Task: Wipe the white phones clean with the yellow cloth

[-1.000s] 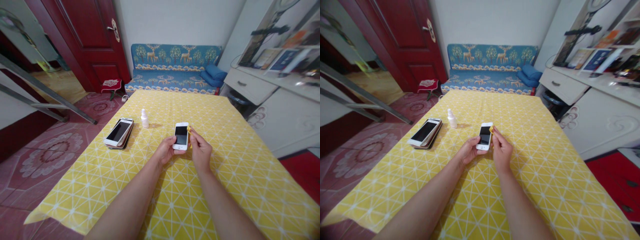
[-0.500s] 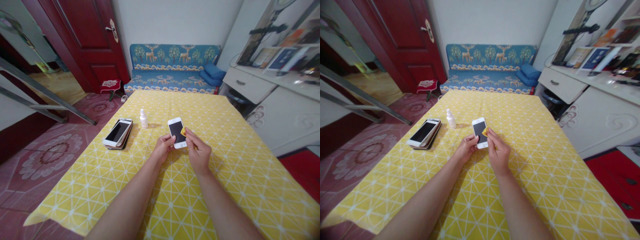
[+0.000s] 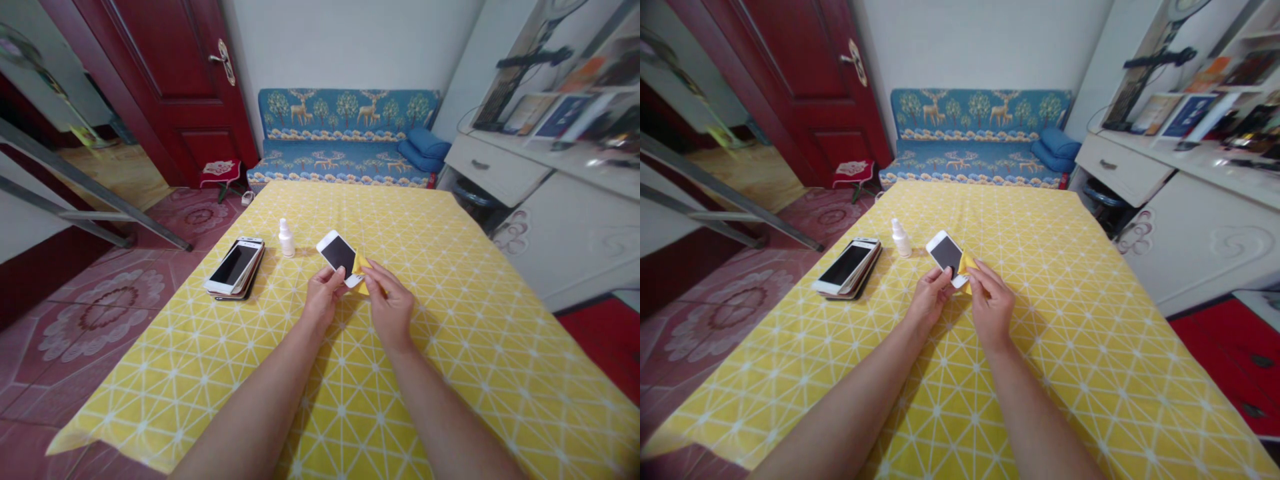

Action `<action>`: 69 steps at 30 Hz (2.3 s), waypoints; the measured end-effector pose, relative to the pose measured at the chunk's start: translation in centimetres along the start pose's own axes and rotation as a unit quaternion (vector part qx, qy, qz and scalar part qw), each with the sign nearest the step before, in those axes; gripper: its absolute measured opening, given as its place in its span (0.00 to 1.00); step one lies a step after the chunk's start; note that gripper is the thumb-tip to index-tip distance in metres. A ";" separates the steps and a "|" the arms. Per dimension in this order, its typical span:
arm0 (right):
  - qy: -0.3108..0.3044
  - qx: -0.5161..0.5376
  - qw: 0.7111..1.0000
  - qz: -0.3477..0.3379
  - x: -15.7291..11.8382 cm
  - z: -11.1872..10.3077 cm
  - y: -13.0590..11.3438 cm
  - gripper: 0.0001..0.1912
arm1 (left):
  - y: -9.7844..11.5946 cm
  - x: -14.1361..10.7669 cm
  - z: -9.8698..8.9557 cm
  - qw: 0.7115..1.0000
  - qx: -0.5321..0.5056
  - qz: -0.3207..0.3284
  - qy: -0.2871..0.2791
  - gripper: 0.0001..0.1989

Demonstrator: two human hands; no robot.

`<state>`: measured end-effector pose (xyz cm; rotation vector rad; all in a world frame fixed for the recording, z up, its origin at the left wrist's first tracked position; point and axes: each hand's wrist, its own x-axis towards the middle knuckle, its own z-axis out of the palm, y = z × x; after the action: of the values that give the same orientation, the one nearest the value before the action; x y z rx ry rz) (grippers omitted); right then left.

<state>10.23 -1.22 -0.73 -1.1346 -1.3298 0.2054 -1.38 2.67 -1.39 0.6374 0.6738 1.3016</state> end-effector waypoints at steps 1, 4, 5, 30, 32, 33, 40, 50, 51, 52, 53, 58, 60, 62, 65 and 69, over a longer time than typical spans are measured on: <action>0.002 0.002 1.000 0.002 0.0 0.0 -0.1 0.11 | 0.0 0.0 0.0 1.000 -0.001 0.000 0.001 0.15; 0.001 0.006 1.000 0.001 -0.1 0.1 -0.2 0.11 | 0.0 0.1 -0.1 1.000 -0.003 0.000 0.013 0.15; -0.001 0.006 1.000 0.000 -0.2 0.1 -0.2 0.11 | 0.0 0.1 -0.1 1.000 -0.004 0.001 0.018 0.16; -0.059 0.093 0.989 0.103 -0.5 0.8 0.0 0.08 | -0.5 0.3 0.2 0.999 0.009 0.051 0.011 0.13; -0.047 0.116 0.983 0.132 -0.4 0.8 0.2 0.07 | -0.6 0.3 0.1 0.999 0.021 0.048 0.004 0.13; -0.039 0.126 0.981 0.145 -0.4 0.8 0.3 0.07 | -0.6 0.3 0.0 0.999 0.030 0.046 0.003 0.13; 0.069 0.141 0.969 0.191 1.1 -1.0 2.7 0.10 | 0.3 -0.6 0.2 0.995 0.036 -0.035 -0.083 0.27; 0.074 0.184 0.955 0.223 2.5 -2.9 4.7 0.12 | 0.5 -0.6 -0.1 0.967 0.072 -0.178 -0.165 0.25; 0.069 0.186 0.954 0.225 2.5 -2.9 4.5 0.12 | 0.5 -0.7 -0.2 0.965 0.083 -0.180 -0.171 0.20; 0.067 0.188 0.953 0.229 2.5 -2.9 4.4 0.12 | 0.5 -0.8 -0.3 0.960 0.093 -0.186 -0.186 0.17; 0.067 0.188 0.952 0.233 2.5 -3.0 4.2 0.13 | 0.6 -1.0 -0.3 0.954 0.102 -0.195 -0.205 0.16; 0.052 0.122 0.969 0.208 2.6 -3.1 3.5 0.12 | 0.7 -1.5 -0.1 0.937 0.135 -0.198 -0.256 0.17; 0.038 0.092 0.978 0.186 2.6 -3.1 3.3 0.12 | 0.6 -1.5 0.0 0.944 0.138 -0.179 -0.241 0.17; 0.024 0.082 0.982 0.170 2.5 -2.9 3.2 0.13 | 0.4 -1.4 0.0 0.953 0.136 -0.161 -0.218 0.18; -0.006 0.088 0.983 0.163 2.2 -2.6 3.2 0.13 | 0.3 -1.0 0.0 0.968 0.134 -0.126 -0.169 0.19; -0.051 0.105 0.979 0.167 1.8 -2.2 2.6 0.11 | 0.4 -0.2 -0.3 0.987 0.104 -0.074 -0.094 0.19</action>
<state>13.79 0.18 -1.07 -1.1737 -1.1682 0.6437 -1.86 2.52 -1.24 0.8528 0.6926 1.0280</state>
